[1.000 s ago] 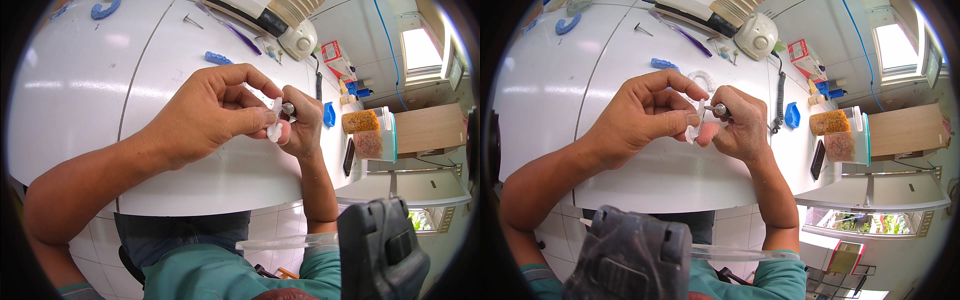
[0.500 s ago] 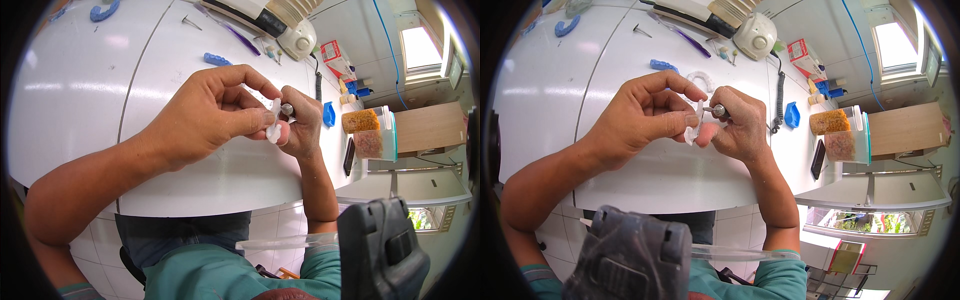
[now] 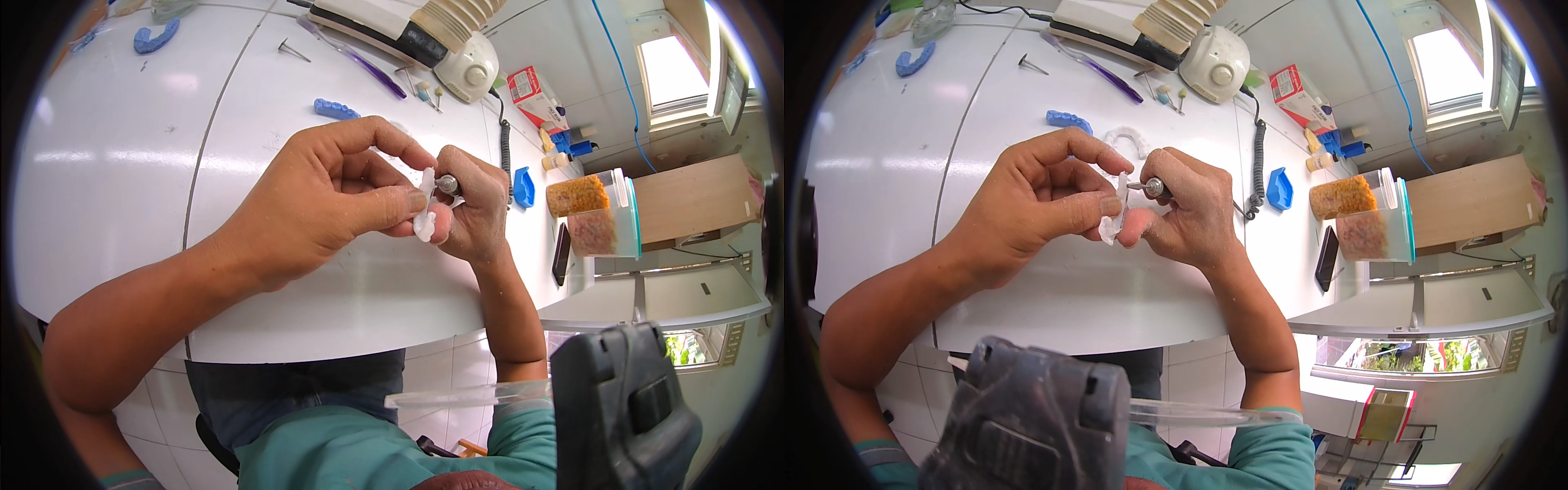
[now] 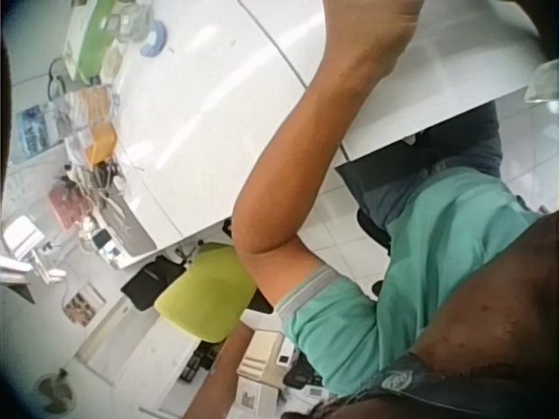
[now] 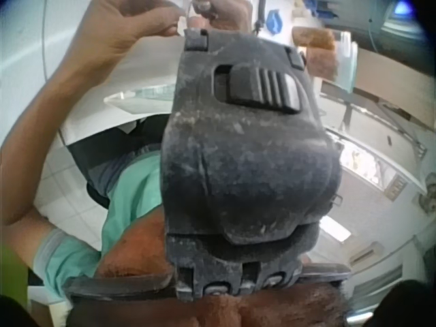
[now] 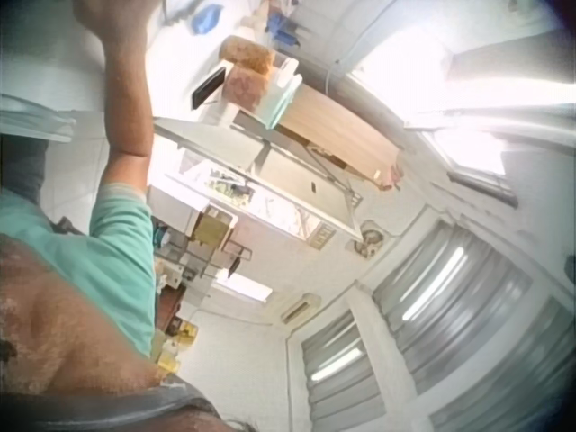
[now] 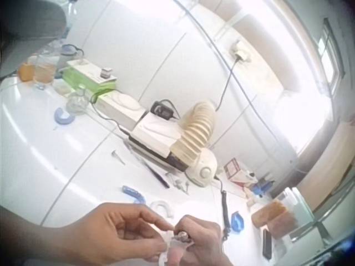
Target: The person assembles a clear plastic dental appliance by hand, fitting it onto a blue dental mold to check alignment. They then remove the appliance and continue to adjust and inspect its shape and fit by hand.
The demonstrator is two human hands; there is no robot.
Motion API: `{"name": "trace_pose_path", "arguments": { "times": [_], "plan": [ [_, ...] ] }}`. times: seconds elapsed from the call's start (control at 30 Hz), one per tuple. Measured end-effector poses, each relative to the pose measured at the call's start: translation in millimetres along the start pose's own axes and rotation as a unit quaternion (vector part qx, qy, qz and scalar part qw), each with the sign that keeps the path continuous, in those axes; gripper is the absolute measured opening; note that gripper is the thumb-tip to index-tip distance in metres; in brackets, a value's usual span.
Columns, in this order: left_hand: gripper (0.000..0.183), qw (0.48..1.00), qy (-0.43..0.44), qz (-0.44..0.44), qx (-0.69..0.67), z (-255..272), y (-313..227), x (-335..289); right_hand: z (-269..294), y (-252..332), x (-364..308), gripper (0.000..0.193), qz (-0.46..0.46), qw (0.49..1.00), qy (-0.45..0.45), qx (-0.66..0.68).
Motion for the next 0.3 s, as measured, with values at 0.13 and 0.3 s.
{"name": "trace_pose_path", "arguments": {
  "times": [0.13,0.3],
  "plan": [
    [0.033,1.000,0.003,-0.003,0.005,-0.1,0.4,-0.7,-1.1,-1.4,-1.0,0.078,-0.001,1.000,-0.003,0.004],
    [0.033,1.000,-0.001,-0.001,0.018,-0.8,-0.8,-1.3,-3.7,1.1,-1.5,0.078,-0.015,1.000,-0.006,0.011]
  ]
}}
Point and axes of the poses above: each hand's wrist, its own x-axis towards the middle knuckle, its own z-axis out of the back of the hand, y = z × x, the point moved 3 cm from there along x, towards the middle knuckle, and after that the axes turned 13 degrees about -x, right-handed, at the moved point
